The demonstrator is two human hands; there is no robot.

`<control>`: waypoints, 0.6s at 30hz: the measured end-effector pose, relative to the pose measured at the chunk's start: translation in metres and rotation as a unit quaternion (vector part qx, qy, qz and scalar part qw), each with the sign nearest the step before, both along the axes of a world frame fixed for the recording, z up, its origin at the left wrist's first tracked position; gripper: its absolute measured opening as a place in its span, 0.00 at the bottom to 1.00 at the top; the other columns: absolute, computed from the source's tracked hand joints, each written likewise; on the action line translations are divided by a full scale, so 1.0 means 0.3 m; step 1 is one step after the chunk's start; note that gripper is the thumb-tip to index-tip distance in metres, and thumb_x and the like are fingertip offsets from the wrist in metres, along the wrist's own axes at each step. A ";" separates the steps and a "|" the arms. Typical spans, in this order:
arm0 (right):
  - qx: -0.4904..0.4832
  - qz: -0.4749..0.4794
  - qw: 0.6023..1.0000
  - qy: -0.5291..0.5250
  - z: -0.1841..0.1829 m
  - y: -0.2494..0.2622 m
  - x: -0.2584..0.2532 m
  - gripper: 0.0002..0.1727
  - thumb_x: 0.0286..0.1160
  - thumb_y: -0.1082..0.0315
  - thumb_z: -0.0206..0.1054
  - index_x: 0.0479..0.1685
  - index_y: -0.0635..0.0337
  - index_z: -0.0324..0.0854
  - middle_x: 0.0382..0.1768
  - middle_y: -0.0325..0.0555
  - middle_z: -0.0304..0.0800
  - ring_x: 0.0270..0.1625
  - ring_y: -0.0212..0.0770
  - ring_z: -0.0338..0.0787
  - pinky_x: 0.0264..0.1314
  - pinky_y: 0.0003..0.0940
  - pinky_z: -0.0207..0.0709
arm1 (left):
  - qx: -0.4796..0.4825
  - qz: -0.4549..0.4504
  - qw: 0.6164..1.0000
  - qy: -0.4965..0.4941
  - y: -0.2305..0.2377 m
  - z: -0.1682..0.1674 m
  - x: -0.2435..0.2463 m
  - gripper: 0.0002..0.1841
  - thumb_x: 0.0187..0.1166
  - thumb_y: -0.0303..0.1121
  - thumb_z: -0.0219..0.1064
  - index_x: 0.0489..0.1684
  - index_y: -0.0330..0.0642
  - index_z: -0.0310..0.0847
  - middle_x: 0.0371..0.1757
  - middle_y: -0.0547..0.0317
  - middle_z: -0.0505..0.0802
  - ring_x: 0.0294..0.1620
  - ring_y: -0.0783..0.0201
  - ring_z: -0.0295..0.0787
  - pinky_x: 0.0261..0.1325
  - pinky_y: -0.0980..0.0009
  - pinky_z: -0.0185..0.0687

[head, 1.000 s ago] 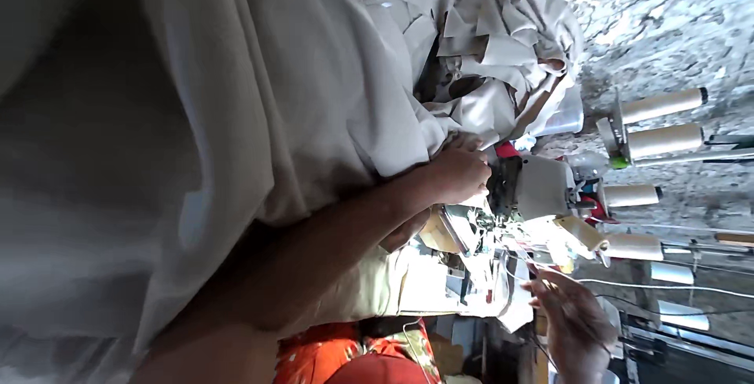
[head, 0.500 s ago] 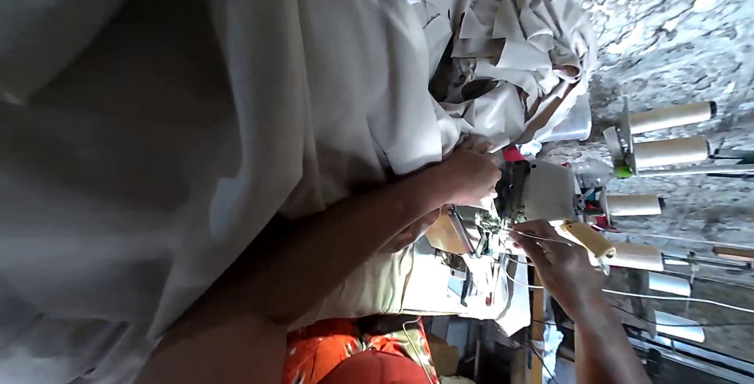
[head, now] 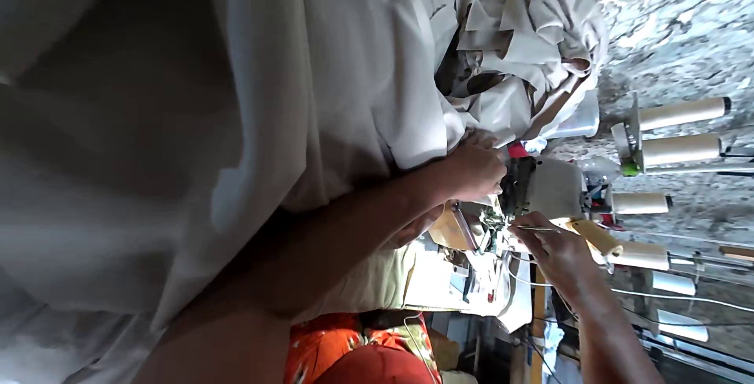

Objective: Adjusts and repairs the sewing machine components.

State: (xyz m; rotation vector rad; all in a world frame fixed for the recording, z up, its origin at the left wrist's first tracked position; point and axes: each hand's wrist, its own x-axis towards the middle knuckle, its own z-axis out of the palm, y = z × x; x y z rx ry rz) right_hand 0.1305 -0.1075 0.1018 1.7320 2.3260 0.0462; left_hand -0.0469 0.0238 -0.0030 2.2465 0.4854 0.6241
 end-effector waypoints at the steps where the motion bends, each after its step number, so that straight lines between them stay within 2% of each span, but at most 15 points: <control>1: -0.001 0.002 1.000 -0.002 0.000 0.000 0.000 0.14 0.82 0.66 0.62 0.47 0.68 0.89 0.38 0.59 0.95 0.35 0.54 0.96 0.39 0.50 0.88 | 0.000 0.002 1.000 -0.001 0.000 -0.001 0.002 0.19 0.89 0.41 0.60 0.59 0.34 0.88 0.74 0.39 0.84 0.90 0.38 0.58 0.92 0.42 0.39; 5: -0.015 0.002 1.000 -0.001 -0.002 0.002 0.001 0.13 0.82 0.68 0.63 0.47 0.69 0.89 0.40 0.59 0.95 0.38 0.55 0.96 0.42 0.51 0.88 | 0.003 0.003 1.000 -0.005 -0.008 -0.006 0.002 0.18 0.89 0.39 0.60 0.59 0.34 0.88 0.75 0.41 0.84 0.90 0.40 0.58 0.92 0.43 0.39; 8: -0.019 0.009 1.000 0.009 -0.001 0.004 0.002 0.12 0.80 0.69 0.64 0.46 0.68 0.90 0.41 0.58 0.96 0.39 0.53 0.96 0.43 0.48 0.88 | 0.052 0.057 0.996 -0.055 -0.057 -0.061 0.004 0.11 0.84 0.35 0.67 0.52 0.38 0.91 0.65 0.51 0.91 0.86 0.47 0.68 0.92 0.52 0.49; 10: -0.027 0.007 0.999 0.020 0.005 0.004 -0.003 0.11 0.80 0.70 0.63 0.46 0.68 0.90 0.42 0.58 0.96 0.40 0.52 0.96 0.45 0.47 0.88 | 0.061 0.060 0.994 -0.066 -0.065 -0.072 0.007 0.11 0.83 0.34 0.67 0.51 0.37 0.91 0.63 0.52 0.91 0.86 0.48 0.68 0.92 0.53 0.50; 12: -0.027 0.009 0.999 0.029 0.009 0.003 0.002 0.12 0.81 0.69 0.62 0.45 0.66 0.91 0.42 0.56 0.96 0.40 0.48 0.96 0.45 0.42 0.88 | 0.053 0.051 0.996 -0.056 -0.057 -0.058 0.006 0.12 0.85 0.34 0.66 0.53 0.36 0.90 0.65 0.51 0.90 0.86 0.47 0.67 0.92 0.53 0.49; 15: -0.031 -0.004 0.998 0.053 0.024 0.001 0.003 0.14 0.82 0.67 0.61 0.46 0.66 0.91 0.42 0.55 0.96 0.37 0.43 0.95 0.46 0.37 0.88 | 0.008 0.009 1.000 -0.015 -0.007 -0.016 0.008 0.17 0.89 0.38 0.61 0.60 0.34 0.88 0.73 0.41 0.85 0.90 0.39 0.59 0.92 0.43 0.39; 18: -0.033 -0.037 0.995 0.081 0.042 -0.003 0.000 0.15 0.83 0.66 0.60 0.47 0.67 0.90 0.40 0.54 0.95 0.35 0.39 0.92 0.43 0.34 0.87 | -0.002 0.008 1.000 -0.010 -0.003 -0.006 0.006 0.18 0.89 0.39 0.61 0.60 0.33 0.88 0.74 0.38 0.84 0.90 0.37 0.58 0.92 0.41 0.39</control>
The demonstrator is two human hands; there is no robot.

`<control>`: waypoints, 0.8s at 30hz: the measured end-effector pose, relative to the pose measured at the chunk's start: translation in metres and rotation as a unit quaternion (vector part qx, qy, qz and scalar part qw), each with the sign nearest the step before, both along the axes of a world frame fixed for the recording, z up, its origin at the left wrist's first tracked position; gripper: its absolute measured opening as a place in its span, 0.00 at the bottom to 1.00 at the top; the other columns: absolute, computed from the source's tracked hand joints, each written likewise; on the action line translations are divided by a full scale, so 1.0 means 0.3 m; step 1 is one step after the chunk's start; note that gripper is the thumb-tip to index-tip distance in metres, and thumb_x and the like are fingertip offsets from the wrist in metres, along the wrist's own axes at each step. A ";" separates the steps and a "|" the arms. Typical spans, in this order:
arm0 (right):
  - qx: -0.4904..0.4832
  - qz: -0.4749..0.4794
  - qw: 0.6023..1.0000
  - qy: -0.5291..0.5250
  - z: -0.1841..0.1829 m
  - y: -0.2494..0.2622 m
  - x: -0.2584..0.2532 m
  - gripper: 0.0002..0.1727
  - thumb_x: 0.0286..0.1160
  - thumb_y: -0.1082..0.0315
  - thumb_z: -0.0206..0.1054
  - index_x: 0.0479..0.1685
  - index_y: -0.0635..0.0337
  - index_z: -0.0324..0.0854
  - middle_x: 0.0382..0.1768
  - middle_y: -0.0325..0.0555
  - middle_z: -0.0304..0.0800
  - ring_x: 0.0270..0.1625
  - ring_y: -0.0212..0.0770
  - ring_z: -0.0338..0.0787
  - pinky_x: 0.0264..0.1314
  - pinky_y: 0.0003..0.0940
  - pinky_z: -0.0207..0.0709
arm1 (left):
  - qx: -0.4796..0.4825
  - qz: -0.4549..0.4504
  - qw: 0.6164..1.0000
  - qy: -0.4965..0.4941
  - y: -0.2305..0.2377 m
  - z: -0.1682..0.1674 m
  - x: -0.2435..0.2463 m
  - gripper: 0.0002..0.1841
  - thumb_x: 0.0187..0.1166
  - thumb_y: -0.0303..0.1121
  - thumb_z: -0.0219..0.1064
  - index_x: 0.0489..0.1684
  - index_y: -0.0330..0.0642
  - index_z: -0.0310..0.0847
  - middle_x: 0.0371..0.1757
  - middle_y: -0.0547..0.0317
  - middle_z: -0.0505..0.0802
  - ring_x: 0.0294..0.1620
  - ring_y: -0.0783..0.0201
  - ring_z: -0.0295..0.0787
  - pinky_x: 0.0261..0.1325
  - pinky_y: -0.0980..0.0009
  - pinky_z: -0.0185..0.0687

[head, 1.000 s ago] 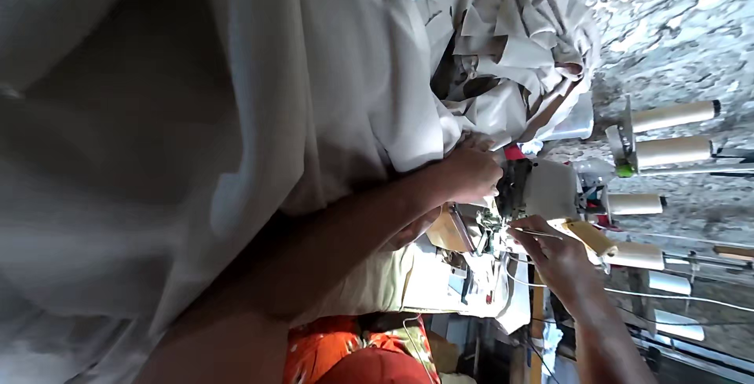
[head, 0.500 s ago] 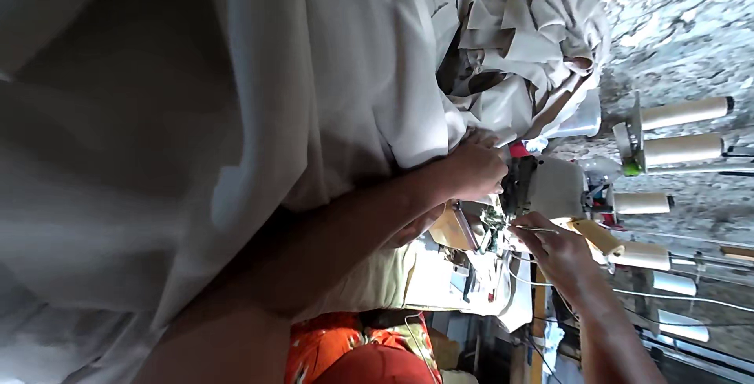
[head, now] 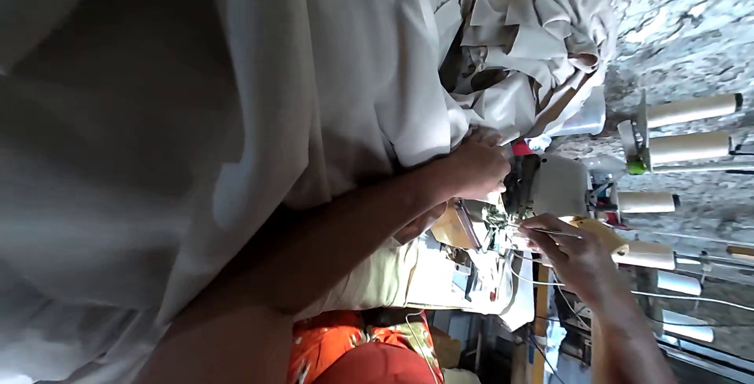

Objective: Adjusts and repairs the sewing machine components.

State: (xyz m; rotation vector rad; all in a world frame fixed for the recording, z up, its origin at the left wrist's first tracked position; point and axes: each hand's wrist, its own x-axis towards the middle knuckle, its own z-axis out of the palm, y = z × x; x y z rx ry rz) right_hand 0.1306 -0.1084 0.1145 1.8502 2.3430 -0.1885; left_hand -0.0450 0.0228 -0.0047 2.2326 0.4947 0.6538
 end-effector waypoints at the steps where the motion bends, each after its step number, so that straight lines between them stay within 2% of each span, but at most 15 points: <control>1: 0.001 -0.004 1.000 0.006 0.003 0.001 0.001 0.15 0.82 0.66 0.60 0.46 0.67 0.90 0.40 0.52 0.94 0.34 0.35 0.91 0.43 0.30 0.85 | 0.000 -0.001 1.000 0.003 0.000 0.002 -0.002 0.18 0.89 0.39 0.60 0.60 0.33 0.88 0.75 0.38 0.83 0.90 0.37 0.58 0.92 0.41 0.39; 2: 0.002 -0.004 1.000 0.011 0.004 0.003 0.002 0.15 0.82 0.66 0.60 0.46 0.67 0.90 0.39 0.51 0.94 0.34 0.31 0.90 0.43 0.25 0.84 | 0.000 -0.002 1.000 0.005 0.000 0.003 -0.003 0.18 0.89 0.39 0.60 0.60 0.33 0.88 0.75 0.38 0.83 0.90 0.37 0.57 0.92 0.40 0.39; 6: 0.012 0.000 0.999 0.036 0.000 0.004 0.013 0.15 0.82 0.66 0.60 0.45 0.69 0.89 0.37 0.50 0.93 0.31 0.25 0.88 0.40 0.18 0.81 | 0.004 0.003 1.000 -0.013 0.000 -0.009 0.003 0.17 0.88 0.39 0.61 0.57 0.34 0.89 0.72 0.39 0.85 0.89 0.37 0.60 0.92 0.42 0.40; 12: 0.034 -0.028 0.992 0.115 0.040 -0.070 0.000 0.14 0.81 0.68 0.63 0.42 0.74 0.87 0.38 0.43 0.92 0.32 0.12 0.84 0.39 0.08 0.79 | -0.001 -0.006 1.000 0.002 0.003 -0.003 -0.002 0.18 0.89 0.39 0.60 0.59 0.35 0.88 0.75 0.40 0.84 0.90 0.38 0.57 0.92 0.40 0.38; 15: 0.055 -0.028 0.992 0.114 0.027 -0.091 0.020 0.15 0.81 0.68 0.63 0.42 0.76 0.87 0.40 0.47 0.92 0.32 0.12 0.84 0.40 0.07 0.79 | -0.002 -0.001 1.000 -0.011 0.001 -0.010 0.002 0.18 0.89 0.39 0.61 0.58 0.34 0.89 0.73 0.39 0.85 0.89 0.38 0.59 0.92 0.41 0.40; 18: 0.046 -0.050 0.989 0.129 0.030 -0.112 0.024 0.15 0.81 0.68 0.63 0.40 0.74 0.87 0.40 0.44 0.92 0.31 0.12 0.84 0.38 0.08 0.79 | -0.001 -0.004 1.000 -0.009 0.002 -0.007 0.000 0.18 0.89 0.39 0.61 0.58 0.33 0.88 0.73 0.40 0.84 0.90 0.38 0.59 0.92 0.41 0.40; 19: 0.036 -0.063 0.985 0.155 0.034 -0.127 0.021 0.13 0.79 0.69 0.64 0.39 0.74 0.87 0.40 0.41 0.92 0.31 0.12 0.84 0.37 0.09 0.80 | 0.000 -0.004 1.000 -0.006 0.003 -0.004 -0.002 0.18 0.89 0.40 0.61 0.58 0.34 0.88 0.73 0.40 0.84 0.90 0.38 0.59 0.92 0.41 0.40; 22: -0.008 -0.117 0.966 0.231 0.006 -0.199 0.019 0.07 0.78 0.70 0.65 0.40 0.62 0.88 0.41 0.26 0.93 0.31 0.11 0.85 0.36 0.10 0.82 | -0.001 -0.005 1.000 -0.009 0.001 -0.002 -0.007 0.18 0.89 0.39 0.61 0.58 0.33 0.88 0.73 0.39 0.84 0.89 0.37 0.59 0.92 0.41 0.39; 24: -0.006 -0.136 0.968 0.211 -0.056 -0.244 0.007 0.09 0.77 0.71 0.65 0.40 0.68 0.88 0.38 0.33 0.93 0.29 0.13 0.84 0.34 0.11 0.81 | -0.005 -0.004 1.000 -0.011 0.001 -0.004 -0.007 0.18 0.89 0.39 0.61 0.58 0.34 0.88 0.73 0.39 0.84 0.90 0.37 0.58 0.91 0.40 0.39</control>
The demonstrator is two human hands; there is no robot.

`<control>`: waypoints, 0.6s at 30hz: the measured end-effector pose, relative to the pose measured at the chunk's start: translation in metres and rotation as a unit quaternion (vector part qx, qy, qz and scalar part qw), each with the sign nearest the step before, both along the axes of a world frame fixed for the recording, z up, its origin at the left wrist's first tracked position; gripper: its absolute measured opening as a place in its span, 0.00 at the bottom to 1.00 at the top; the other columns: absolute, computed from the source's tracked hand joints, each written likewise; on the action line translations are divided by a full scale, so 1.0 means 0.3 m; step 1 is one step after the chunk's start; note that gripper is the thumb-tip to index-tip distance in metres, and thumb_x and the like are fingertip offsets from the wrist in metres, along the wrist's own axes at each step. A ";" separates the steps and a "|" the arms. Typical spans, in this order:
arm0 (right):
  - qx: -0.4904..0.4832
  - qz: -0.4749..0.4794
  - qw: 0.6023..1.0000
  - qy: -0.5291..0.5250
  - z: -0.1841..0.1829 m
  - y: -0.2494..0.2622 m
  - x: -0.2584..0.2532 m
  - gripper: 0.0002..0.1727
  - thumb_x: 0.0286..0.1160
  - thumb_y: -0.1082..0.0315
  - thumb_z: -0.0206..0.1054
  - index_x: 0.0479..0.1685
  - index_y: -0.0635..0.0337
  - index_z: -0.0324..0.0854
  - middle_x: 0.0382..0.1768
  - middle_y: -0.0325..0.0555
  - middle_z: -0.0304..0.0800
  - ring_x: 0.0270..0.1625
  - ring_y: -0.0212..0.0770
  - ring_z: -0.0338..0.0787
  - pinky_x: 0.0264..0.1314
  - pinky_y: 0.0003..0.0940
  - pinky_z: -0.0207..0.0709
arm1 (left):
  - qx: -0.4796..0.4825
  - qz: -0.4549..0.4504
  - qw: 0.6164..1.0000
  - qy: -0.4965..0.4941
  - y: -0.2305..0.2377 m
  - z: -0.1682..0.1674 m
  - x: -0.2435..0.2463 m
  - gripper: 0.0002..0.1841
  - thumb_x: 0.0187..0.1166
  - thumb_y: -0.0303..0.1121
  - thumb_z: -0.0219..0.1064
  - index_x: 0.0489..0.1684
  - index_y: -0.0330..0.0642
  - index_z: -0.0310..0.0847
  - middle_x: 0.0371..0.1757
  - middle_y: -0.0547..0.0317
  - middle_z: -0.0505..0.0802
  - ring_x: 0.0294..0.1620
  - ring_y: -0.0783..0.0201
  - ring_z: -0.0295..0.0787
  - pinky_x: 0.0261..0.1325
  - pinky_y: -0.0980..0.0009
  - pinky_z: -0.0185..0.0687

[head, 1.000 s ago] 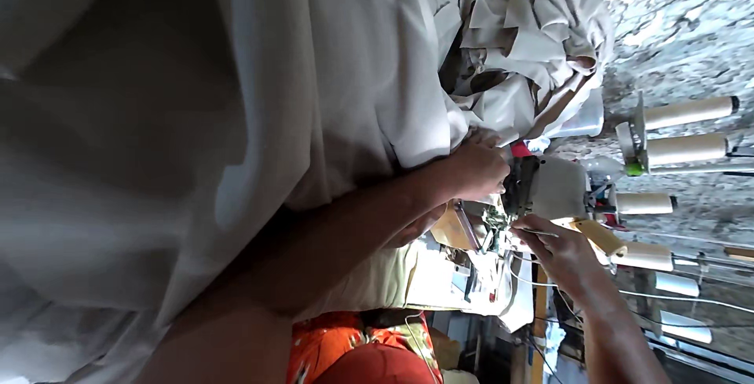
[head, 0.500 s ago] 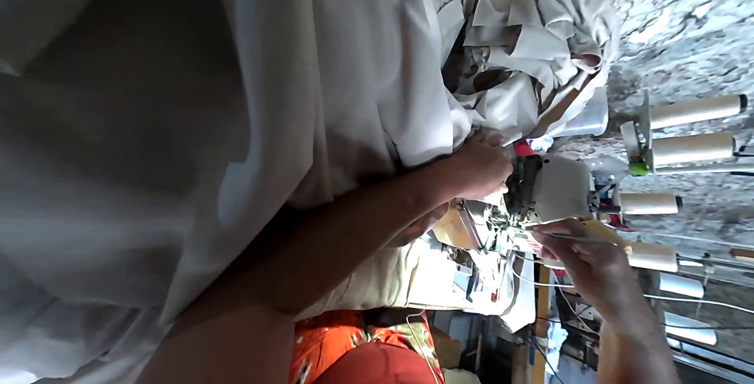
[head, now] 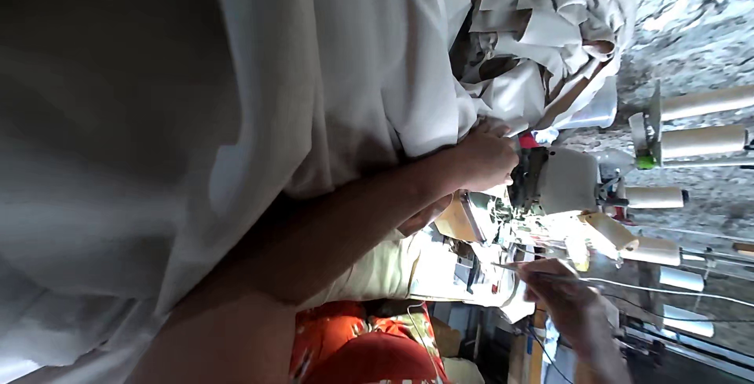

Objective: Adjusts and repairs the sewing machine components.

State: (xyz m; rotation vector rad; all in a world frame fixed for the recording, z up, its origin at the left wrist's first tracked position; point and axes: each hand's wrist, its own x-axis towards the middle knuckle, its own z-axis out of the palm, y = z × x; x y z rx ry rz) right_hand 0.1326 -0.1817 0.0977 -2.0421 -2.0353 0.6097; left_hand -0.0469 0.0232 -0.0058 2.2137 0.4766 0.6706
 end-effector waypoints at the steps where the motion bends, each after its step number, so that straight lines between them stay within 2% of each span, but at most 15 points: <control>1: 0.004 -0.004 0.999 -0.033 -0.041 -0.021 -0.005 0.11 0.78 0.70 0.65 0.41 0.71 0.88 0.37 0.39 0.93 0.28 0.16 0.85 0.34 0.13 0.81 | 0.004 0.000 1.000 0.005 0.000 0.002 0.000 0.18 0.89 0.40 0.60 0.59 0.34 0.88 0.74 0.39 0.84 0.90 0.37 0.58 0.92 0.40 0.40; 4: 0.088 0.002 0.987 -0.135 -0.198 -0.092 -0.005 0.13 0.78 0.70 0.64 0.43 0.74 0.91 0.35 0.55 0.95 0.29 0.35 0.92 0.36 0.28 0.87 | 0.007 -0.004 1.000 0.004 0.001 0.002 0.000 0.18 0.89 0.39 0.60 0.59 0.33 0.88 0.74 0.39 0.83 0.90 0.38 0.58 0.92 0.42 0.39; 6: 0.168 0.017 0.971 -0.171 -0.308 -0.145 0.019 0.14 0.77 0.70 0.64 0.43 0.74 0.91 0.36 0.58 0.95 0.34 0.40 0.96 0.43 0.29 0.89 | 0.010 -0.004 1.000 0.000 0.002 -0.003 0.004 0.17 0.89 0.38 0.60 0.58 0.33 0.89 0.74 0.39 0.84 0.90 0.37 0.59 0.92 0.42 0.40; 8: 0.203 0.021 0.966 -0.157 -0.394 -0.186 0.044 0.14 0.77 0.70 0.64 0.42 0.76 0.89 0.40 0.61 0.95 0.40 0.40 0.97 0.52 0.27 0.88 | 0.019 0.001 1.000 -0.009 0.003 -0.012 0.008 0.17 0.89 0.38 0.59 0.57 0.34 0.89 0.72 0.40 0.86 0.89 0.37 0.60 0.91 0.41 0.42; 11: 0.211 0.045 0.968 -0.126 -0.457 -0.223 0.055 0.13 0.76 0.69 0.65 0.39 0.73 0.89 0.43 0.60 0.96 0.44 0.38 0.97 0.51 0.25 0.87 | 0.024 0.002 1.000 -0.008 0.003 -0.016 0.011 0.17 0.90 0.38 0.59 0.55 0.34 0.90 0.71 0.40 0.86 0.89 0.38 0.61 0.91 0.42 0.42; 14: 0.213 0.016 0.974 -0.081 -0.442 -0.236 0.058 0.12 0.76 0.69 0.65 0.39 0.73 0.88 0.45 0.59 0.96 0.49 0.32 0.96 0.57 0.20 0.84 | 0.018 0.001 1.000 0.006 0.003 -0.005 0.003 0.17 0.90 0.38 0.58 0.56 0.35 0.89 0.73 0.41 0.85 0.90 0.39 0.59 0.92 0.43 0.41; 16: 0.219 -0.018 0.973 -0.076 -0.423 -0.245 0.054 0.13 0.78 0.68 0.65 0.40 0.75 0.86 0.44 0.59 0.95 0.46 0.27 0.94 0.56 0.16 0.82 | 0.013 -0.001 1.000 0.005 0.002 -0.005 0.002 0.17 0.90 0.38 0.58 0.56 0.35 0.90 0.74 0.42 0.85 0.90 0.39 0.59 0.92 0.44 0.41; 18: 0.210 -0.007 0.973 -0.098 -0.421 -0.246 0.059 0.14 0.79 0.68 0.64 0.42 0.74 0.86 0.43 0.58 0.95 0.45 0.29 0.95 0.55 0.17 0.82 | 0.014 -0.001 1.000 -0.001 0.004 -0.007 0.003 0.17 0.89 0.38 0.59 0.55 0.35 0.90 0.73 0.41 0.85 0.89 0.39 0.60 0.92 0.44 0.42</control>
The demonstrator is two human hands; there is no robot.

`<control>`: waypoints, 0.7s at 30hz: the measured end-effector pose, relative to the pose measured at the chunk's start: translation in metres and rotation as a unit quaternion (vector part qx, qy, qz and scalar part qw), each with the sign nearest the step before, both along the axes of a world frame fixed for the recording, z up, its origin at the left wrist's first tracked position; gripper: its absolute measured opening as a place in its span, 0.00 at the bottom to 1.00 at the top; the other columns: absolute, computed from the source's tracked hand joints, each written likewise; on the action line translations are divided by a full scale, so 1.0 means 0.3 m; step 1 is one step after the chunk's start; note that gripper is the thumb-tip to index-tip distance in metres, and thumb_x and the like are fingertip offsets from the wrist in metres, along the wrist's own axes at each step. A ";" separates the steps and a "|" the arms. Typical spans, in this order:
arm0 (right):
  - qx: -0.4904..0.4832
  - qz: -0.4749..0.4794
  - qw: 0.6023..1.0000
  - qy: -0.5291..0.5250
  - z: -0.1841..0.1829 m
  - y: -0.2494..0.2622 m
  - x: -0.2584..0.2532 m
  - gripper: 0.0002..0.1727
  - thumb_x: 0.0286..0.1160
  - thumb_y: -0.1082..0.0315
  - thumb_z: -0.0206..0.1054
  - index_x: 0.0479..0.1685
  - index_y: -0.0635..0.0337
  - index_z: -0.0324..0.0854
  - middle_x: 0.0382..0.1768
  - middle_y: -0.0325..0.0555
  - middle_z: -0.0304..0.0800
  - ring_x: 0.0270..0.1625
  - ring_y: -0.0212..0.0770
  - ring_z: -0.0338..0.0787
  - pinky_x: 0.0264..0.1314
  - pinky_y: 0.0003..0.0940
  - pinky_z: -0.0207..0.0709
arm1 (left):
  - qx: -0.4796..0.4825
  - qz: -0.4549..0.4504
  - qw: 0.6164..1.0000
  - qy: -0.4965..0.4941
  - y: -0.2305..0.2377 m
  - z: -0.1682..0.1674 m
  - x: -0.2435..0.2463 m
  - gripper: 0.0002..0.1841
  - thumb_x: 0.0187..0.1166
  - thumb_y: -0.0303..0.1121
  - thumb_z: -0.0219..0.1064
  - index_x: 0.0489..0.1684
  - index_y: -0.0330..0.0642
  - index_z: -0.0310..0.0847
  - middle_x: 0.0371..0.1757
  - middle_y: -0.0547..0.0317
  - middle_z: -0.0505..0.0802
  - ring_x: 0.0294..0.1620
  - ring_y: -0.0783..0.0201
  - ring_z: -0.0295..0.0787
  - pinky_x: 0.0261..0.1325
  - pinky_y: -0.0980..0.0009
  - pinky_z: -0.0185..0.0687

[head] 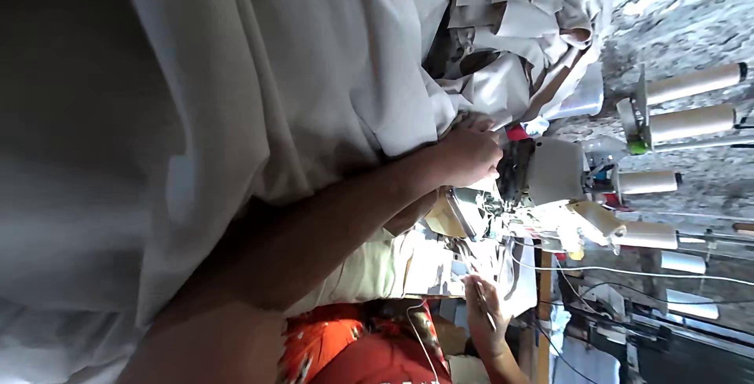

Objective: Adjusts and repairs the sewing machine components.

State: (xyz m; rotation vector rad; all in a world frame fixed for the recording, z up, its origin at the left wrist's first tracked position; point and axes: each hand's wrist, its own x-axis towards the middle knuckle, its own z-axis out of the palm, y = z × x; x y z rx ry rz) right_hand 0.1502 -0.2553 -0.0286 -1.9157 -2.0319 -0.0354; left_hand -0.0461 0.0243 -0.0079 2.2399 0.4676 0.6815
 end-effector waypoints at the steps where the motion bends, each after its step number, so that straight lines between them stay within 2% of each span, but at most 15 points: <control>1: -0.017 0.007 1.000 -0.009 -0.002 0.002 0.004 0.14 0.77 0.69 0.65 0.43 0.74 0.88 0.45 0.59 0.96 0.46 0.33 0.96 0.55 0.20 0.83 | 0.001 0.001 1.000 -0.002 0.000 -0.002 0.002 0.17 0.89 0.39 0.59 0.55 0.35 0.90 0.73 0.41 0.85 0.89 0.39 0.60 0.92 0.45 0.42; 2: -0.036 0.005 0.999 0.000 -0.001 0.006 0.004 0.14 0.75 0.70 0.65 0.44 0.76 0.88 0.46 0.60 0.96 0.46 0.36 0.97 0.54 0.23 0.85 | 0.001 0.002 1.000 -0.006 0.000 -0.004 0.004 0.17 0.89 0.39 0.59 0.55 0.35 0.90 0.73 0.41 0.85 0.89 0.39 0.60 0.92 0.45 0.42; 3: -0.041 -0.015 0.999 0.031 0.004 0.010 -0.001 0.13 0.74 0.72 0.65 0.43 0.76 0.88 0.46 0.59 0.96 0.45 0.35 0.97 0.53 0.24 0.86 | 0.001 0.005 1.000 -0.010 0.001 -0.006 0.006 0.17 0.89 0.38 0.60 0.54 0.35 0.90 0.72 0.41 0.86 0.89 0.39 0.61 0.92 0.45 0.42; 4: -0.032 -0.042 0.995 0.083 0.015 0.012 -0.011 0.12 0.74 0.73 0.65 0.42 0.77 0.88 0.44 0.56 0.95 0.44 0.30 0.95 0.52 0.22 0.86 | 0.002 0.007 1.000 -0.015 0.002 -0.008 0.007 0.16 0.89 0.38 0.60 0.53 0.35 0.91 0.71 0.41 0.86 0.89 0.39 0.61 0.92 0.44 0.42; 5: -0.021 -0.051 0.991 0.119 0.026 0.012 -0.016 0.11 0.76 0.72 0.64 0.42 0.74 0.87 0.44 0.48 0.95 0.45 0.23 0.93 0.54 0.18 0.85 | 0.002 0.008 1.000 -0.018 0.004 -0.008 0.007 0.16 0.88 0.38 0.61 0.52 0.35 0.91 0.70 0.41 0.87 0.88 0.38 0.62 0.92 0.43 0.43; 6: -0.021 -0.036 0.992 0.121 0.034 0.005 -0.011 0.10 0.80 0.70 0.64 0.43 0.69 0.86 0.45 0.43 0.95 0.49 0.20 0.92 0.57 0.17 0.84 | 0.002 0.006 1.000 -0.015 0.005 -0.007 0.007 0.16 0.88 0.38 0.61 0.52 0.35 0.91 0.71 0.41 0.86 0.89 0.38 0.62 0.92 0.43 0.42; 7: -0.036 -0.011 0.995 0.094 0.036 -0.003 0.002 0.10 0.81 0.69 0.64 0.45 0.68 0.87 0.48 0.45 0.95 0.51 0.23 0.93 0.59 0.18 0.84 | 0.004 0.004 1.000 -0.013 0.005 -0.006 0.008 0.16 0.88 0.38 0.61 0.53 0.35 0.91 0.71 0.41 0.86 0.88 0.38 0.62 0.92 0.43 0.42; 9: -0.087 0.040 0.995 0.022 0.030 -0.004 0.027 0.14 0.77 0.72 0.63 0.49 0.73 0.89 0.50 0.58 0.96 0.45 0.39 0.97 0.51 0.30 0.88 | 0.005 0.011 0.999 -0.032 -0.002 -0.017 0.009 0.15 0.87 0.36 0.63 0.52 0.34 0.91 0.70 0.41 0.87 0.88 0.38 0.63 0.92 0.44 0.43; 10: -0.097 0.042 0.994 0.018 0.034 -0.001 0.029 0.14 0.76 0.72 0.62 0.48 0.74 0.89 0.50 0.60 0.96 0.44 0.41 0.97 0.51 0.32 0.88 | 0.010 0.016 0.999 -0.044 -0.008 -0.026 0.010 0.14 0.86 0.35 0.64 0.50 0.34 0.91 0.69 0.40 0.87 0.88 0.37 0.63 0.92 0.43 0.43; 12: -0.066 0.027 0.997 0.039 0.051 0.016 0.015 0.12 0.76 0.73 0.63 0.45 0.72 0.91 0.50 0.59 0.96 0.46 0.40 0.97 0.55 0.31 0.88 | 0.033 0.037 0.996 -0.069 -0.011 -0.048 0.015 0.11 0.83 0.33 0.67 0.47 0.34 0.92 0.66 0.41 0.90 0.86 0.37 0.66 0.91 0.43 0.48; 14: -0.055 0.030 0.998 0.022 0.058 0.007 0.006 0.11 0.79 0.71 0.64 0.46 0.68 0.91 0.57 0.57 0.95 0.54 0.45 0.97 0.59 0.38 0.88 | 0.045 0.043 0.996 -0.065 -0.009 -0.062 0.023 0.10 0.82 0.33 0.68 0.45 0.36 0.92 0.66 0.45 0.90 0.86 0.39 0.67 0.90 0.43 0.52; 16: -0.064 0.025 0.997 0.037 0.027 -0.007 0.010 0.12 0.75 0.74 0.67 0.50 0.70 0.91 0.54 0.58 0.95 0.50 0.51 0.98 0.52 0.48 0.91 | 0.052 0.045 0.996 -0.056 -0.007 -0.064 0.021 0.09 0.81 0.33 0.68 0.42 0.36 0.92 0.66 0.47 0.90 0.86 0.40 0.68 0.89 0.42 0.54; 18: -0.026 0.006 0.998 0.054 -0.006 -0.008 0.000 0.10 0.75 0.72 0.66 0.47 0.68 0.91 0.47 0.55 0.97 0.45 0.48 0.98 0.46 0.45 0.92 | 0.068 0.054 0.995 -0.053 -0.009 -0.063 0.009 0.07 0.79 0.31 0.71 0.36 0.36 0.92 0.64 0.48 0.92 0.84 0.40 0.70 0.88 0.42 0.57; 20: 0.003 -0.016 0.998 0.053 -0.013 -0.006 -0.013 0.10 0.76 0.70 0.66 0.44 0.64 0.92 0.45 0.51 0.98 0.44 0.44 0.98 0.44 0.43 0.92 | 0.073 0.057 0.994 -0.053 -0.004 -0.066 0.003 0.07 0.77 0.30 0.72 0.33 0.35 0.91 0.65 0.47 0.92 0.84 0.39 0.70 0.88 0.41 0.58; 21: 0.007 -0.019 0.999 0.047 -0.016 -0.010 -0.015 0.09 0.74 0.71 0.68 0.43 0.64 0.92 0.44 0.51 0.98 0.42 0.45 0.98 0.43 0.45 0.92 | 0.070 0.055 0.995 -0.054 -0.003 -0.070 0.003 0.08 0.78 0.30 0.71 0.33 0.34 0.91 0.65 0.45 0.91 0.84 0.38 0.70 0.88 0.41 0.57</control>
